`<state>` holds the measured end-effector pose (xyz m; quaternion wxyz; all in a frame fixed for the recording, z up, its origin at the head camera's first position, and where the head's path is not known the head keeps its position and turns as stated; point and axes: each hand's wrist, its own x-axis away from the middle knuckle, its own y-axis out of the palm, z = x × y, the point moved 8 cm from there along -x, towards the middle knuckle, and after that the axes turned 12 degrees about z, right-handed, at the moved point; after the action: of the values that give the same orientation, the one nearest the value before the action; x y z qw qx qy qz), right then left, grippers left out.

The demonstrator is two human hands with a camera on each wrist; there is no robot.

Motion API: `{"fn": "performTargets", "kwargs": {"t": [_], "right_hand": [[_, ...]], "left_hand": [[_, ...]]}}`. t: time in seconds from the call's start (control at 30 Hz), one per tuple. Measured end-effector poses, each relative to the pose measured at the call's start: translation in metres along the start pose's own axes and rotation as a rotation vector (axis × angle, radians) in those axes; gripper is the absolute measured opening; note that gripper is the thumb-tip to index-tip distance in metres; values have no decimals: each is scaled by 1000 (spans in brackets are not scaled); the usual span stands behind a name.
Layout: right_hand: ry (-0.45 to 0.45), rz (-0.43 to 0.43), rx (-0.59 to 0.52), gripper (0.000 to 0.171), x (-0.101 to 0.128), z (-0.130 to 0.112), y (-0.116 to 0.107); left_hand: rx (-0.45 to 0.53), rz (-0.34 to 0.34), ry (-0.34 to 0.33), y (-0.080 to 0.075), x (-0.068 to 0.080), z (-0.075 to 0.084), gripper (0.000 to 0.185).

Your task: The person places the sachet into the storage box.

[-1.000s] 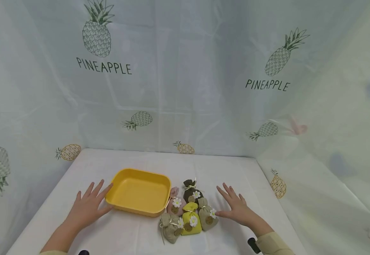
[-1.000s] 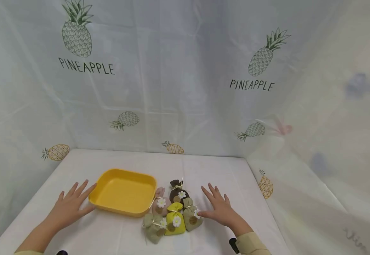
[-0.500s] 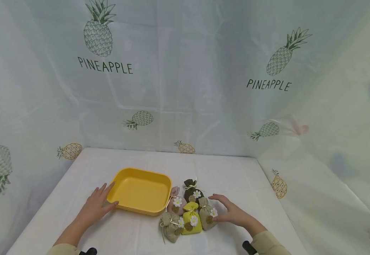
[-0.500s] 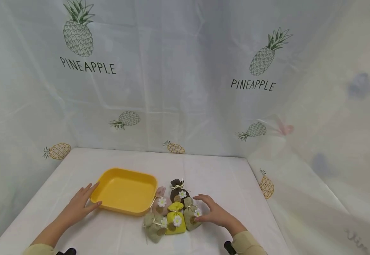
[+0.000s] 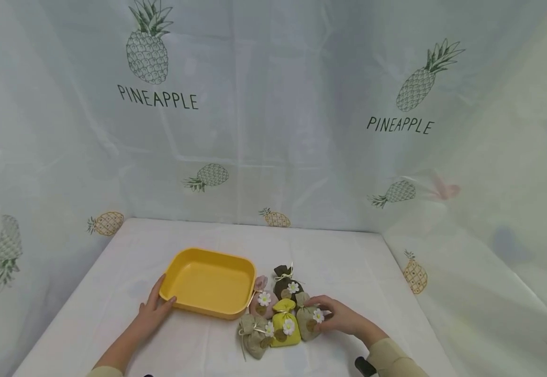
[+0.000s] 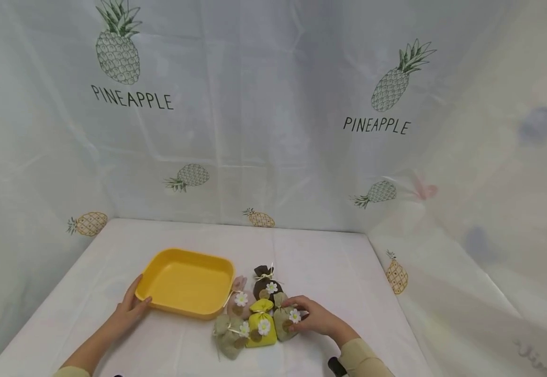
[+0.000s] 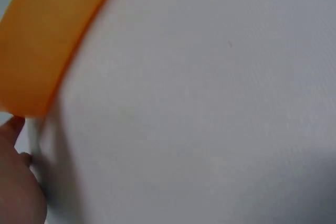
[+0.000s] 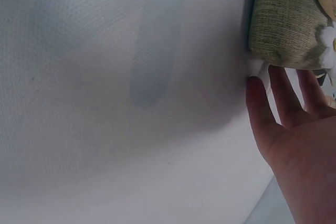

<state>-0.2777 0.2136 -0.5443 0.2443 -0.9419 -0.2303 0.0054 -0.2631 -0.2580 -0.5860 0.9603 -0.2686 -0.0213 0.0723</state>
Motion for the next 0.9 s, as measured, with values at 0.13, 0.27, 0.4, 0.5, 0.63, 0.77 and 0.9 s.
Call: {"fn": "performTargets", "kwargs": {"t": [0.13, 0.27, 0.4, 0.5, 0.63, 0.77, 0.9], "right_hand": [[29, -11, 1, 54, -2, 7, 1], [38, -28, 9, 52, -3, 9, 3], [31, -18, 19, 49, -5, 9, 4], [29, 7, 22, 47, -7, 10, 3], [32, 32, 27, 44, -8, 12, 3], [37, 60, 37, 42, -8, 13, 2], [63, 86, 23, 41, -7, 15, -1]], "left_hand": [[22, 9, 41, 2, 1, -1, 84], [19, 16, 49, 4, 2, -2, 82], [19, 30, 64, 2, 3, 0, 80], [14, 37, 78, 1, 2, 2, 79], [-3, 39, 73, 1, 2, 3, 79], [2, 54, 81, 1, 3, 6, 77], [-9, 58, 81, 4, 4, 7, 76]]}}
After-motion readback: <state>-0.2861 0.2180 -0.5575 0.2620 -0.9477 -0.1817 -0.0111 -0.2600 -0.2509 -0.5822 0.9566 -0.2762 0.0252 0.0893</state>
